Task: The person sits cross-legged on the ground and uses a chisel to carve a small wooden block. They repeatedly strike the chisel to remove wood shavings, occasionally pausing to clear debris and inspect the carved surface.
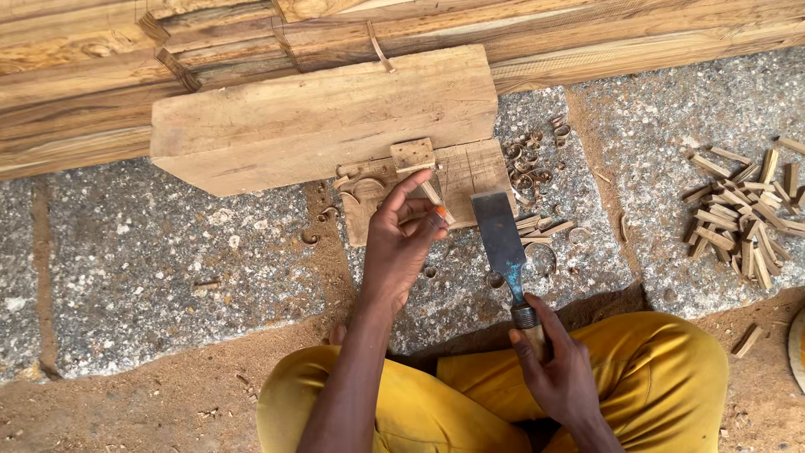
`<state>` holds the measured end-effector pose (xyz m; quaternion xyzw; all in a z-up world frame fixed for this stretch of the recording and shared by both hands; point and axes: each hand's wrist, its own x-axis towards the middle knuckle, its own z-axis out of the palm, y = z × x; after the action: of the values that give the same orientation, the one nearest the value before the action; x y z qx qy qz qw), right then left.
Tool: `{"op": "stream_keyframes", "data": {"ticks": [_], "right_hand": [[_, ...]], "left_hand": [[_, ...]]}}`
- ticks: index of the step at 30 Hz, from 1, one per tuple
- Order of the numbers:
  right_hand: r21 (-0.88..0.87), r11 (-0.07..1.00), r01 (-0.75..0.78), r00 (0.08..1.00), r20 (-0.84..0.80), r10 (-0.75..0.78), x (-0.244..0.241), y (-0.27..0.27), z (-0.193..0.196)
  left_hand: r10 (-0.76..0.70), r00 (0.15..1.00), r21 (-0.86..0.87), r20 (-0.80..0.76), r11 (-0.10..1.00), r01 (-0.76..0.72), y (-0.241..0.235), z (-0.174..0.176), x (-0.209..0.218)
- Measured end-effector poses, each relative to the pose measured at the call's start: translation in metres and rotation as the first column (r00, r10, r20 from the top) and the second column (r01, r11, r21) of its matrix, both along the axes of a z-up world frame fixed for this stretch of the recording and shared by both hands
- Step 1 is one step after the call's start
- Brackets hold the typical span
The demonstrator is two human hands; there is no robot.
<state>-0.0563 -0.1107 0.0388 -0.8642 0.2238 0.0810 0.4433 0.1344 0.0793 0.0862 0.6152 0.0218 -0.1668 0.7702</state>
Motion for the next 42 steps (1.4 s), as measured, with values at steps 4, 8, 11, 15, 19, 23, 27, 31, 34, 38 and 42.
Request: {"op": "stream_keyframes", "data": {"ticks": [4, 8, 11, 15, 19, 23, 27, 31, 34, 38, 42], "right_hand": [[-0.02, 1.0, 0.017, 1.0, -0.017, -0.017, 0.002, 0.001, 0.003], [-0.036, 0.999, 0.008, 1.0, -0.001, -0.008, 0.006, 0.002, 0.005], [-0.06, 0.998, 0.0, 1.0, -0.024, -0.001, 0.007, 0.003, 0.006], [-0.066, 0.998, 0.01, 0.999, -0.044, -0.013, 0.008, 0.004, 0.008], [-0.057, 0.998, 0.001, 1.0, -0.019, -0.002, 0.007, 0.004, 0.007], [-0.064, 0.998, -0.001, 1.0, -0.016, 0.0, 0.006, 0.004, 0.006], [-0.07, 0.998, -0.008, 1.0, 0.025, 0.01, 0.005, 0.003, 0.004], [-0.064, 0.998, -0.025, 0.999, 0.043, 0.028, 0.004, 0.001, -0.002], [-0.068, 0.997, -0.027, 0.999, 0.029, 0.029, 0.003, 0.0, -0.004], [-0.07, 0.997, -0.031, 0.999, 0.003, 0.032, 0.004, 0.0, -0.005], [-0.073, 0.997, -0.029, 0.999, 0.042, 0.032, 0.004, 0.001, -0.002]], "left_hand": [[0.047, 0.997, -0.082, -0.067, 0.995, -0.053, 0.0, 0.004, -0.001], [0.073, 0.992, -0.048, -0.102, 0.996, -0.079, 0.0, 0.005, 0.001], [0.084, 0.992, -0.059, -0.098, 0.994, -0.09, 0.002, 0.0, 0.001], [0.103, 0.991, -0.091, -0.084, 0.99, -0.111, 0.006, -0.007, 0.002], [0.134, 0.982, -0.091, -0.131, 0.985, -0.146, 0.006, -0.007, 0.002], [0.123, 0.985, -0.051, -0.124, 0.99, -0.13, 0.006, -0.003, 0.0], [0.124, 0.991, 0.005, -0.06, 0.992, -0.124, 0.004, 0.004, -0.002], [0.142, 0.988, 0.071, -0.056, 0.988, -0.138, 0.001, 0.003, -0.001], [0.131, 0.991, 0.059, 0.009, 0.99, -0.131, 0.002, -0.006, -0.001], [0.099, 0.976, 0.088, 0.196, 0.989, -0.118, 0.001, -0.016, 0.0], [0.06, 0.967, 0.112, 0.247, 0.99, -0.089, 0.002, -0.016, 0.0]]}}
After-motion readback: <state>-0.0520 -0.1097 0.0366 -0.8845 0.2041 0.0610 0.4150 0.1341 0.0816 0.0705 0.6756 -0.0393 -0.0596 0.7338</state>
